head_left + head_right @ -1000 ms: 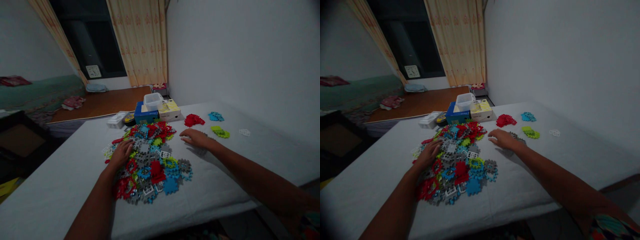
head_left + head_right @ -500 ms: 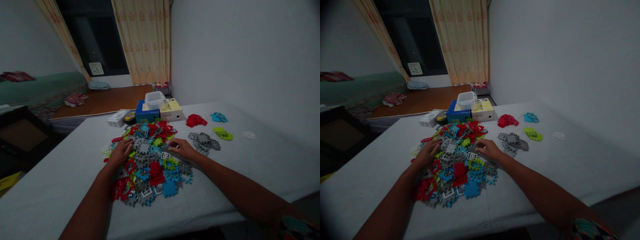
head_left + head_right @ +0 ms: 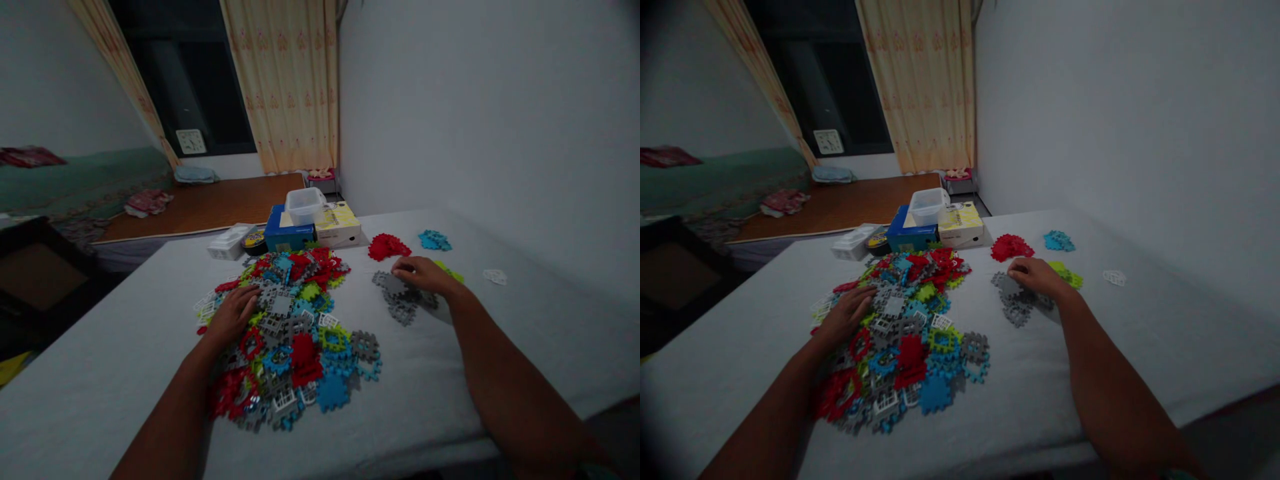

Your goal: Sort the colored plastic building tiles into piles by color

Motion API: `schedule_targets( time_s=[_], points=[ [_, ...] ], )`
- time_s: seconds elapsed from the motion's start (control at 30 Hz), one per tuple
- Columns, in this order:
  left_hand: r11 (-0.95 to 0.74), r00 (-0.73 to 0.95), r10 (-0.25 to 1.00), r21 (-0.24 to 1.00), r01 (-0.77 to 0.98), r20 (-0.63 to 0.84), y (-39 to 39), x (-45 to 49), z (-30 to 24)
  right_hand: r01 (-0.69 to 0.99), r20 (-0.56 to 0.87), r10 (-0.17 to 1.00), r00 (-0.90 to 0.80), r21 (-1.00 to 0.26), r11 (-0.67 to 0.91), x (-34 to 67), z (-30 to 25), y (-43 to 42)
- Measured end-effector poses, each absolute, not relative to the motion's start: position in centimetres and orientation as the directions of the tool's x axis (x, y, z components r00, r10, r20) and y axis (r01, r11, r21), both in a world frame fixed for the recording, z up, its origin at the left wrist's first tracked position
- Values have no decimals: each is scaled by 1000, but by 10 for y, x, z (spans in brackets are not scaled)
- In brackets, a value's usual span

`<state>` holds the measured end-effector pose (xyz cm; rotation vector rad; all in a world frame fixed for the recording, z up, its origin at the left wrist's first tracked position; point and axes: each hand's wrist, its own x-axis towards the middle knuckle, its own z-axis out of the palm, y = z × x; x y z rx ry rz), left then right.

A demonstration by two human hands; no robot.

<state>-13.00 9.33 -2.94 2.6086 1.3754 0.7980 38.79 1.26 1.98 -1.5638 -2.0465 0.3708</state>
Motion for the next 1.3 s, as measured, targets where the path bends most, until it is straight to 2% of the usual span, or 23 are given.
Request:
schedule_targets(
  time_s=[0.17,0.27,0.37,0.47,0.53,0.63,0.77,0.97,1.07,1.2,1.3],
  points=[
    [-593,460,788,304,746,409,93,-130,-29,907,212,976,-50,-400,133,389,16,12],
    [-594,464,788,300,747,404,92,-128,-28,928,302,953,29,-363,86,369,19,13],
    [-590,465,792,303,748,395,92,-127,-28,874,408,911,-60,-419,245,334,18,11],
    [-581,458,800,308,754,389,91,-127,-28,738,377,871,-315,-481,474,294,12,3],
    [-583,461,798,302,755,388,91,-127,-27,675,334,839,-430,-498,544,273,4,-3],
    [-596,476,786,283,751,394,91,-126,-26,635,361,796,-486,-480,605,253,-8,-6],
    [-597,477,784,273,754,397,90,-124,-24,645,410,781,-471,-443,622,240,-25,0],
    [-587,464,791,285,757,398,88,-123,-25,562,371,765,-526,-524,640,234,-34,6],
    [-590,467,790,284,756,399,87,-123,-24,532,370,812,-451,-620,578,238,-28,6],
    [-587,470,793,280,760,387,87,-122,-24,520,276,919,-282,-761,388,247,-22,6],
    [-588,472,793,283,758,386,87,-122,-24,516,219,949,-229,-799,309,250,-23,7]
  ],
)
